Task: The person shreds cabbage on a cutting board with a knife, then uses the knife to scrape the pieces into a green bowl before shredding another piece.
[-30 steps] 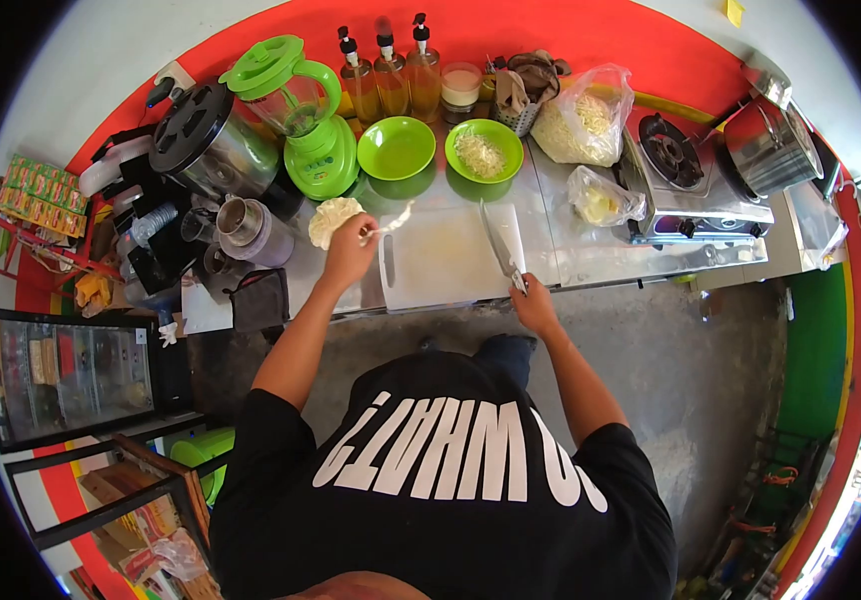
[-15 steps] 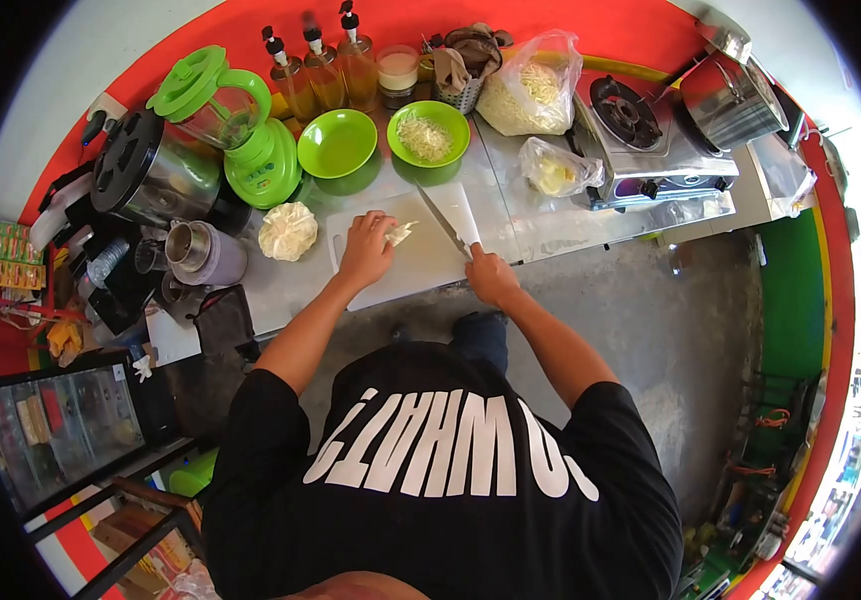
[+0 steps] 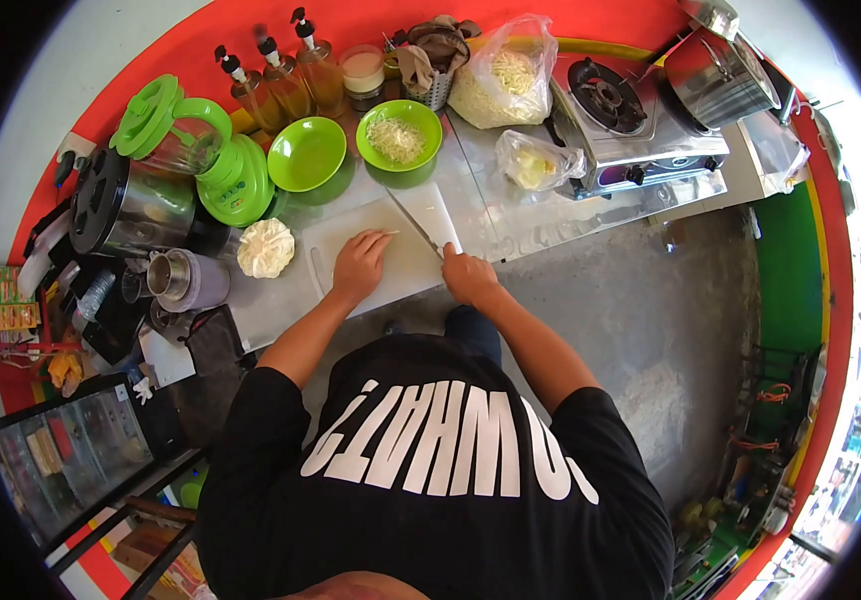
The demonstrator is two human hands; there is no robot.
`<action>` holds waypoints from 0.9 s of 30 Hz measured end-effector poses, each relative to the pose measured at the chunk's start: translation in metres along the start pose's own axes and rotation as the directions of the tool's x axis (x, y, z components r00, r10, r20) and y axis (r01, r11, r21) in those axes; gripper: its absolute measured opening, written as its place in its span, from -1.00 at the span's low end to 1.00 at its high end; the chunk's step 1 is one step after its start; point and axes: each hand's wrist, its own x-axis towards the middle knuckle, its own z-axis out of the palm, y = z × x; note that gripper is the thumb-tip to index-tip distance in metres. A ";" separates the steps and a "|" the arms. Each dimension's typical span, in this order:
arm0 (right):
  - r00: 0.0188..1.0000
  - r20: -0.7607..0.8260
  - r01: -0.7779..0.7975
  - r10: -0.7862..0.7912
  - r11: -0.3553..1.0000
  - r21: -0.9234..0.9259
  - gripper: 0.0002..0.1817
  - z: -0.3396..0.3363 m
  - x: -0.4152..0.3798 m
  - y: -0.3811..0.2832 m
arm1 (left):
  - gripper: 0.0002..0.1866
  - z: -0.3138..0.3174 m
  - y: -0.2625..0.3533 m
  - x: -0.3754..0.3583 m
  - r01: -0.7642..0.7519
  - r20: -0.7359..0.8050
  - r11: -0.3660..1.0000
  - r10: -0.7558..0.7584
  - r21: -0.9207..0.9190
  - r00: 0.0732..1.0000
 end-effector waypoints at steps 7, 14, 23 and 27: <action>0.989 0.144 -0.047 0.040 0.998 0.042 -0.72 -0.019 0.001 -0.023 | -0.56 0.003 0.008 -0.008 -0.006 -0.028 0.998 0.008 0.055 1.000; 0.996 0.053 -0.075 0.070 0.991 0.114 -0.72 -0.023 -0.016 -0.065 | -0.47 -0.007 0.013 -0.008 0.026 0.030 0.999 -0.025 -0.037 0.999; 0.998 0.016 -0.059 0.057 0.987 0.151 -0.72 0.015 -0.017 -0.061 | -0.48 -0.005 0.013 -0.008 0.051 0.044 0.998 -0.049 -0.046 0.998; 0.994 -0.038 -0.095 0.102 0.984 0.152 -0.71 0.029 -0.008 -0.065 | -0.49 -0.005 0.013 -0.008 0.049 0.052 0.999 -0.049 -0.011 0.997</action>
